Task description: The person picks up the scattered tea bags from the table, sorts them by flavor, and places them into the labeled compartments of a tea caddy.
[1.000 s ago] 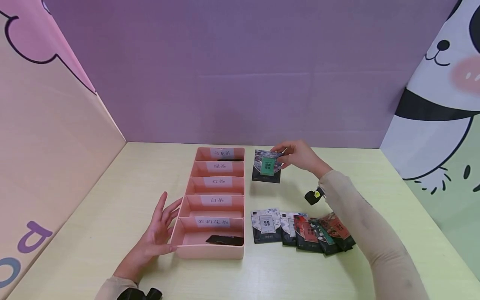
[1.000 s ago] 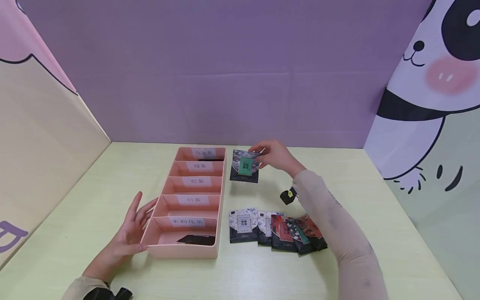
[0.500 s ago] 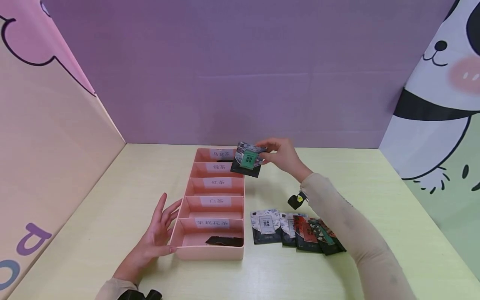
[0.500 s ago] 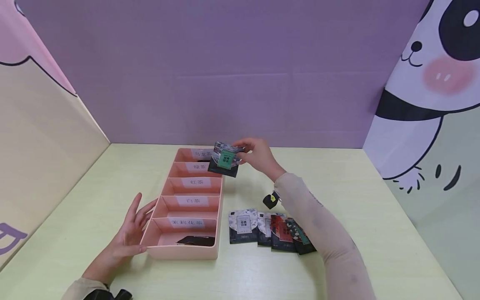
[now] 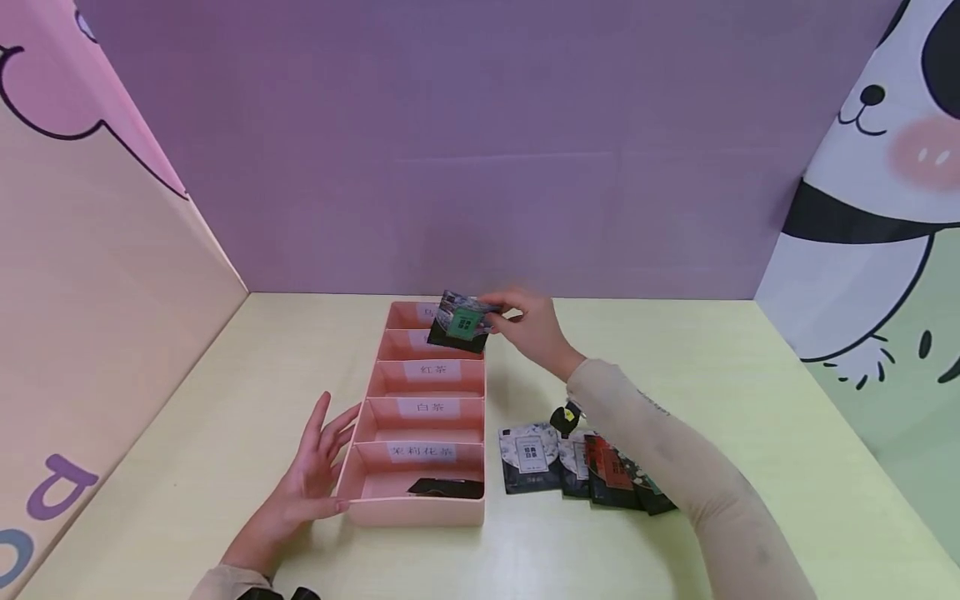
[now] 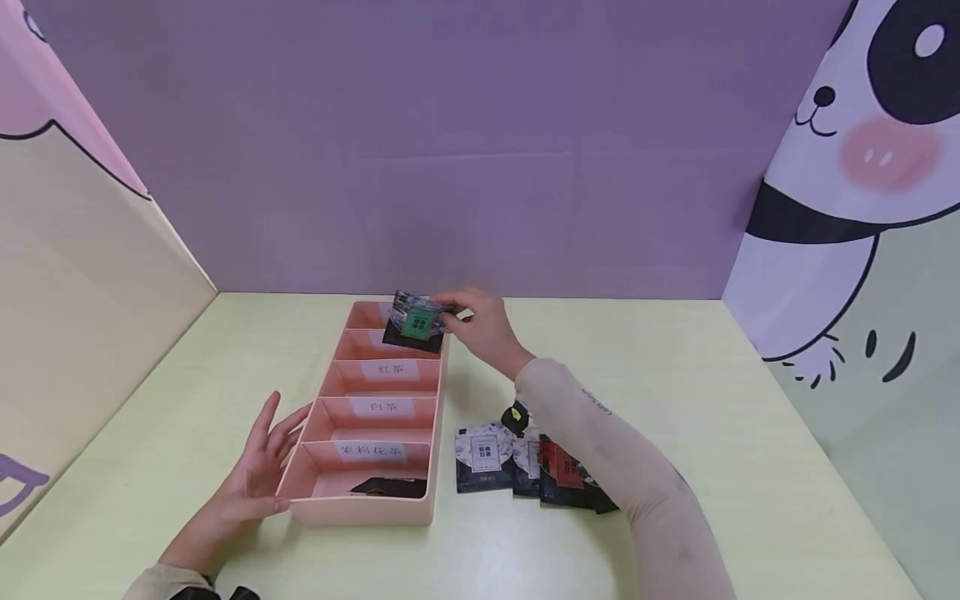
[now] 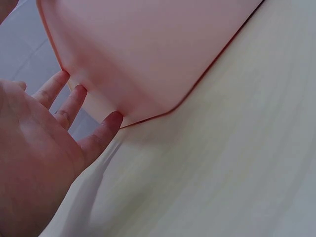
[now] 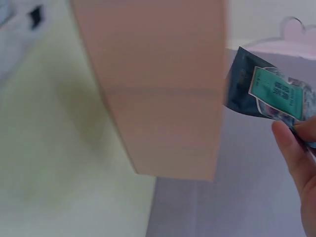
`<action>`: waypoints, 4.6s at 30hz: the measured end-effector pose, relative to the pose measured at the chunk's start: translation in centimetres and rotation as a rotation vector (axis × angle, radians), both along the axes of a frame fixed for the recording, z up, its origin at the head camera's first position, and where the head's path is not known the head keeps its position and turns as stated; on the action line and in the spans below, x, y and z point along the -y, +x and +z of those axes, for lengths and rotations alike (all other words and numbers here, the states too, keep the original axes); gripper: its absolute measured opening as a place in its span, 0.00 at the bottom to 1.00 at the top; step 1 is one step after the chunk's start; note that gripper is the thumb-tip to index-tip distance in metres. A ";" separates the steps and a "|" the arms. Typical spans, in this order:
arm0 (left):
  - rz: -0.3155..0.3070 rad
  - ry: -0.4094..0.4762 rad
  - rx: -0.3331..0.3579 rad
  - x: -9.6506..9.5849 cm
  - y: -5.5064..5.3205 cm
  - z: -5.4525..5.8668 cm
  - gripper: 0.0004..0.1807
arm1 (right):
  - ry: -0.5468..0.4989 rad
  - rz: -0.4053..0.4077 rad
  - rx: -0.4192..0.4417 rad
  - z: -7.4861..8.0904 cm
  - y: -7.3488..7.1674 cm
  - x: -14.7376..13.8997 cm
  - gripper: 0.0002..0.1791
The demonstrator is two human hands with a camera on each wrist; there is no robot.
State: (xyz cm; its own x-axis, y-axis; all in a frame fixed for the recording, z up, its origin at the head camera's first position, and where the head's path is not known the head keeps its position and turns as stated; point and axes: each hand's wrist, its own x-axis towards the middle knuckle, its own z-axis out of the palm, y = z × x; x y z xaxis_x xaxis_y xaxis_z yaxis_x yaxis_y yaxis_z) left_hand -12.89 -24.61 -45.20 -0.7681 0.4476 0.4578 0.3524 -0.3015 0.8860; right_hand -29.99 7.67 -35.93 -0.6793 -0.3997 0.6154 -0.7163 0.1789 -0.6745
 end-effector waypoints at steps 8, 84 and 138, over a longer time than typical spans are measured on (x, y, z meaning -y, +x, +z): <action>0.008 -0.003 -0.018 0.4 0.0 -0.2 0.67 | 0.235 0.085 -0.137 -1.5 0.7 0.9 0.13; 0.050 -0.021 -0.007 0.9 0.7 0.6 0.67 | 0.855 -0.089 0.236 -1.3 6.6 -18.7 0.33; 0.024 -0.003 -0.028 0.7 0.6 0.5 0.66 | 0.544 0.053 0.621 2.1 6.1 -20.7 0.08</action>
